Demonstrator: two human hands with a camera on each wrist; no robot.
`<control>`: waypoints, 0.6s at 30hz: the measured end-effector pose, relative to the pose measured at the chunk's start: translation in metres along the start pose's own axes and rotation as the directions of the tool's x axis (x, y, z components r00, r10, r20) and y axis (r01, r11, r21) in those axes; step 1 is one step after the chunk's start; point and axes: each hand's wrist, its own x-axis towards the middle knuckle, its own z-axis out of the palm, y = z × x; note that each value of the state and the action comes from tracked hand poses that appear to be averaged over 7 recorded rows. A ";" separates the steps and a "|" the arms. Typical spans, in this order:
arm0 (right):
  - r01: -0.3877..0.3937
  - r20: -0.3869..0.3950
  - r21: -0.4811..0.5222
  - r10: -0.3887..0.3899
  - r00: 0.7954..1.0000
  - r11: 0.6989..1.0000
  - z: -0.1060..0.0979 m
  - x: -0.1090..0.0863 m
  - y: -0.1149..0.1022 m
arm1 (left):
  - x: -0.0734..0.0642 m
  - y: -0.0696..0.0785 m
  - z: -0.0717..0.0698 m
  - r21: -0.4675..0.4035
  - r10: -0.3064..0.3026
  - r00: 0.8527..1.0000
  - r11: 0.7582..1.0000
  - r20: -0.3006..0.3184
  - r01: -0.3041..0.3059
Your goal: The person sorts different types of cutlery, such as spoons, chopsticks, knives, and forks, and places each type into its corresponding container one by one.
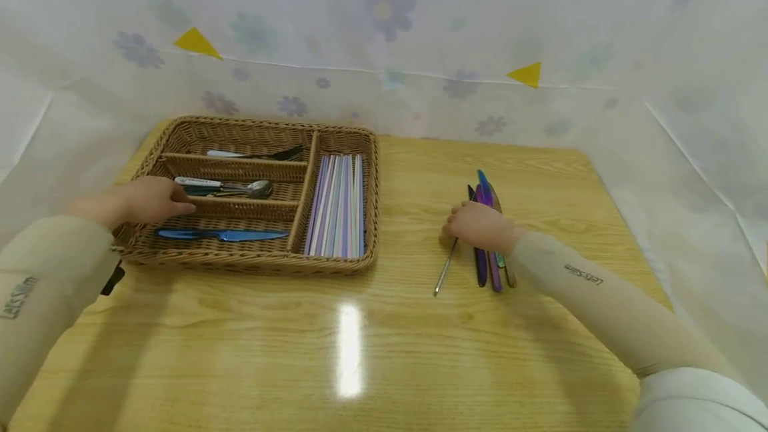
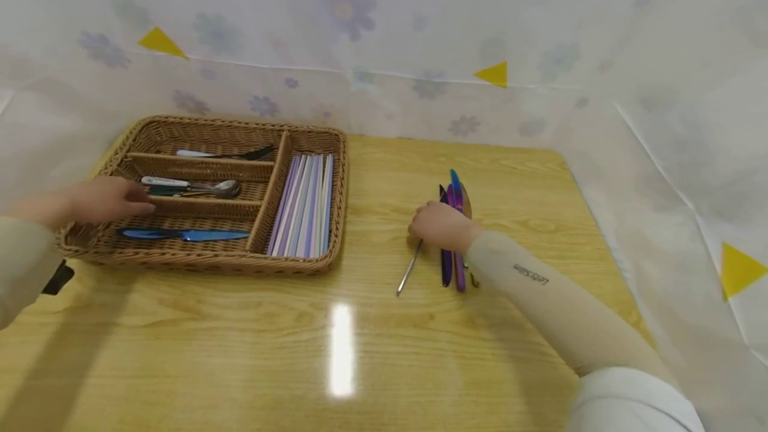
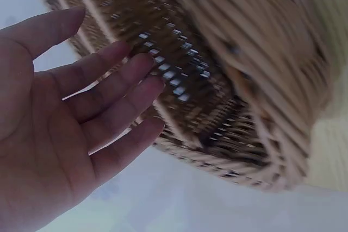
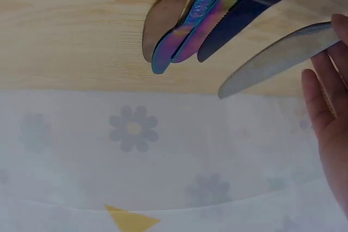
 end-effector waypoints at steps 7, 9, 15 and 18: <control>-0.048 -0.137 0.528 0.141 0.981 0.848 -0.013 -0.022 0.013 | 0.004 0.023 -0.009 -0.038 0.046 0.998 0.998 -0.052 -0.048; -0.064 -0.097 0.649 0.166 0.981 0.758 -0.017 -0.029 0.016 | 0.005 0.032 -0.011 -0.054 0.054 0.996 0.997 -0.070 -0.057; -0.149 0.049 0.840 0.201 0.978 0.522 -0.035 -0.043 0.014 | 0.007 0.067 -0.019 -0.146 0.112 0.984 0.980 -0.138 -0.132; -0.155 0.055 0.863 0.215 0.975 0.480 -0.048 -0.042 0.008 | 0.005 0.090 -0.023 -0.194 0.168 0.973 0.961 -0.158 -0.198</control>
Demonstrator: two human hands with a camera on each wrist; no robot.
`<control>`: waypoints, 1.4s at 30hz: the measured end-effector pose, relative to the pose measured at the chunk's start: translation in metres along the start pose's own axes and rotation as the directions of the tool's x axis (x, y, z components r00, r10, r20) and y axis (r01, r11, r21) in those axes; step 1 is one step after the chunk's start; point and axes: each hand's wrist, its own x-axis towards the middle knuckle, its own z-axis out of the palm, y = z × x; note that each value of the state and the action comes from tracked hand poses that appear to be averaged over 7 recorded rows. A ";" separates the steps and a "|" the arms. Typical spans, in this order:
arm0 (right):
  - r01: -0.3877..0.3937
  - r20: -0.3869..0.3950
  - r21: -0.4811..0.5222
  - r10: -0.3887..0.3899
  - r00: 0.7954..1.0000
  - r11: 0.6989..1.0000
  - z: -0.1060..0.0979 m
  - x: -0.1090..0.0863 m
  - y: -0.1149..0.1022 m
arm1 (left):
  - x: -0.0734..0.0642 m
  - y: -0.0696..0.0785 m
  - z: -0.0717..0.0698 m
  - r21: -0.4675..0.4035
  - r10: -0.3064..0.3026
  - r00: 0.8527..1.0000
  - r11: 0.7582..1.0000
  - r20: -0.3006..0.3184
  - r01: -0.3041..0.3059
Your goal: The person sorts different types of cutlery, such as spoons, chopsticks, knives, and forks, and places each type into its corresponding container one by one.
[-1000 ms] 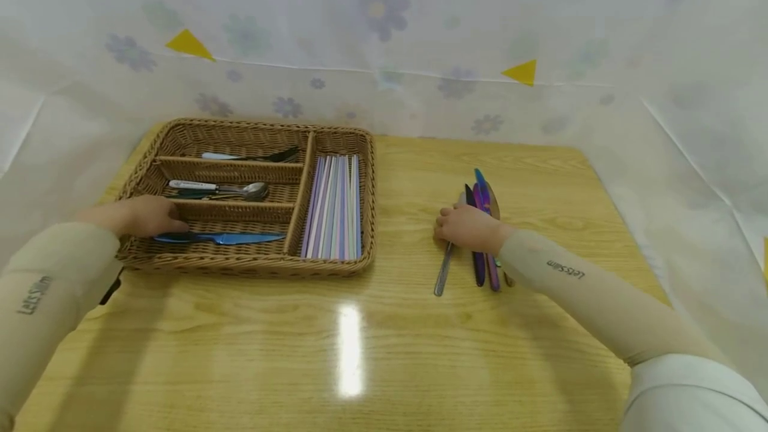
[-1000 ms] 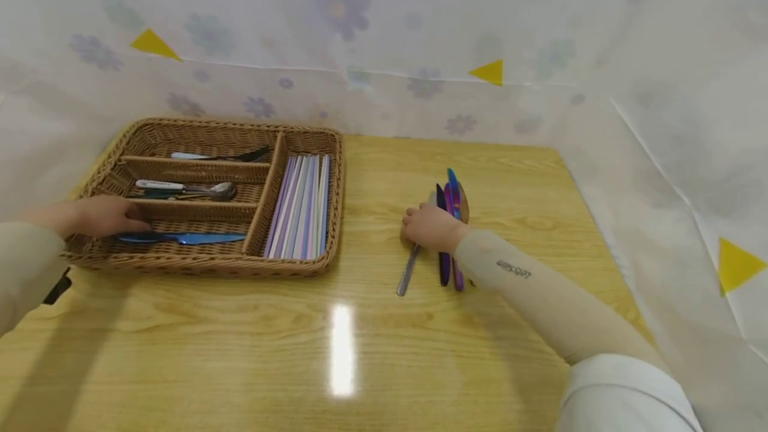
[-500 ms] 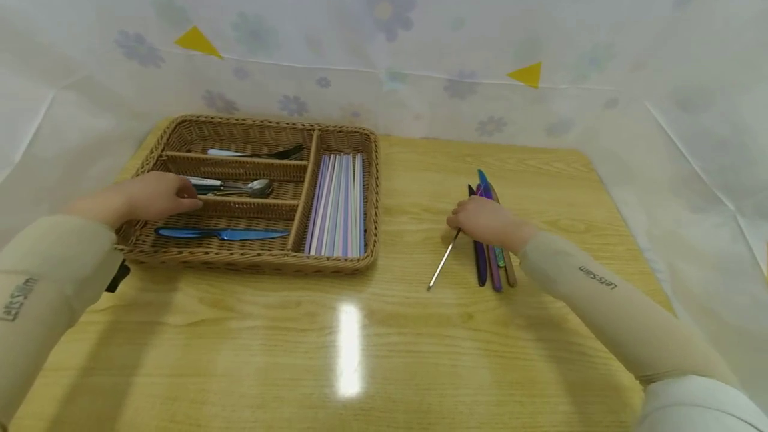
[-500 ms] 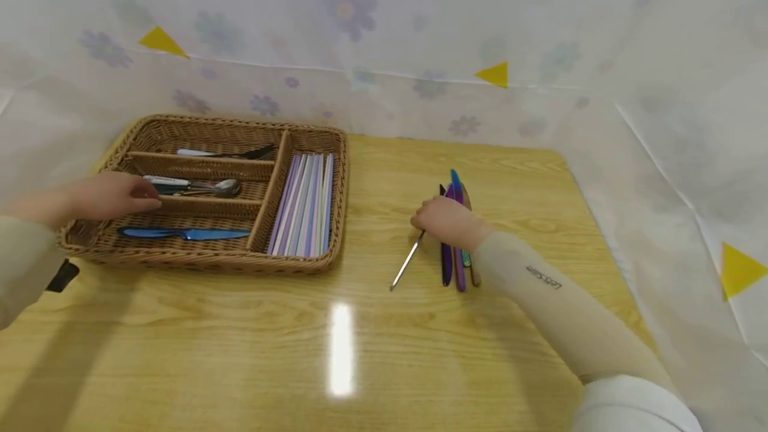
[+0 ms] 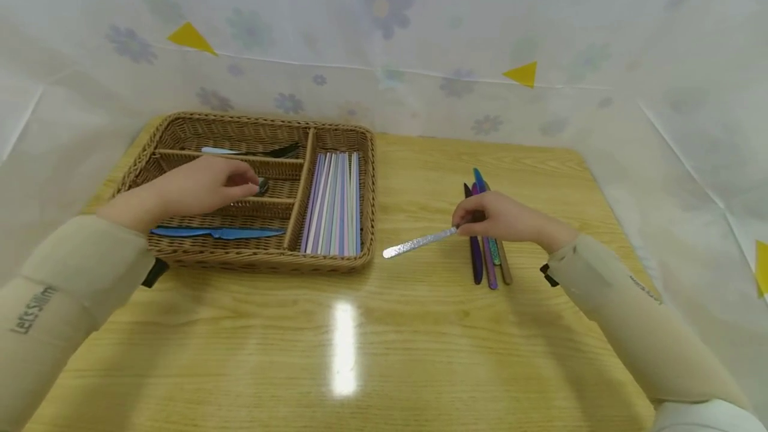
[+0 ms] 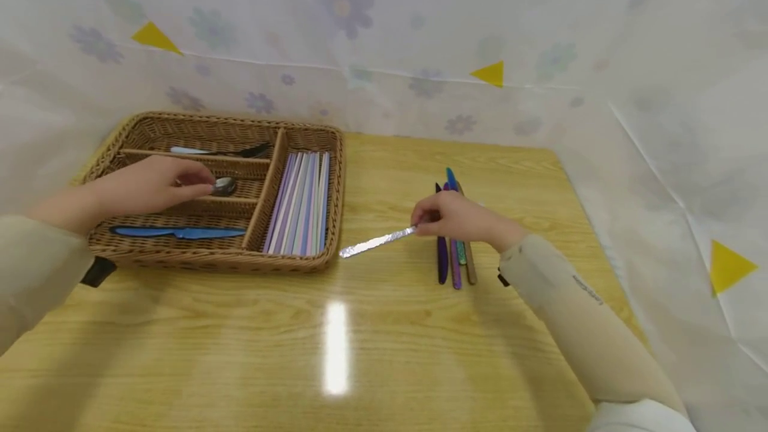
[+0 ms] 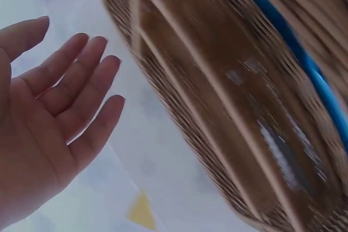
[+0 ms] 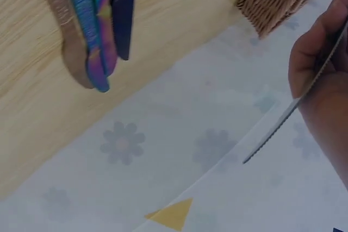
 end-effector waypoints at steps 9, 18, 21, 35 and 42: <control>-0.047 -0.156 0.018 0.050 0.987 0.999 0.011 0.016 -0.041 | 0.024 0.072 0.024 -0.004 0.199 0.978 0.980 0.069 -0.199; -0.075 -0.215 0.070 0.088 0.973 0.995 0.016 0.028 -0.062 | 0.043 0.093 0.048 -0.065 0.259 0.953 0.966 0.160 -0.252; -0.074 -0.222 0.073 0.088 0.971 0.995 0.017 0.029 -0.066 | 0.045 0.099 0.050 -0.065 0.263 0.948 0.965 0.179 -0.255; -0.059 -0.264 0.021 0.063 0.962 0.998 0.015 0.035 -0.082 | 0.043 0.106 0.048 0.284 0.275 0.952 0.931 -0.134 -0.228; -0.078 -0.448 0.045 0.090 0.889 0.996 -0.001 0.018 -0.056 | 0.019 0.057 0.026 0.233 0.185 0.977 0.960 -0.108 -0.156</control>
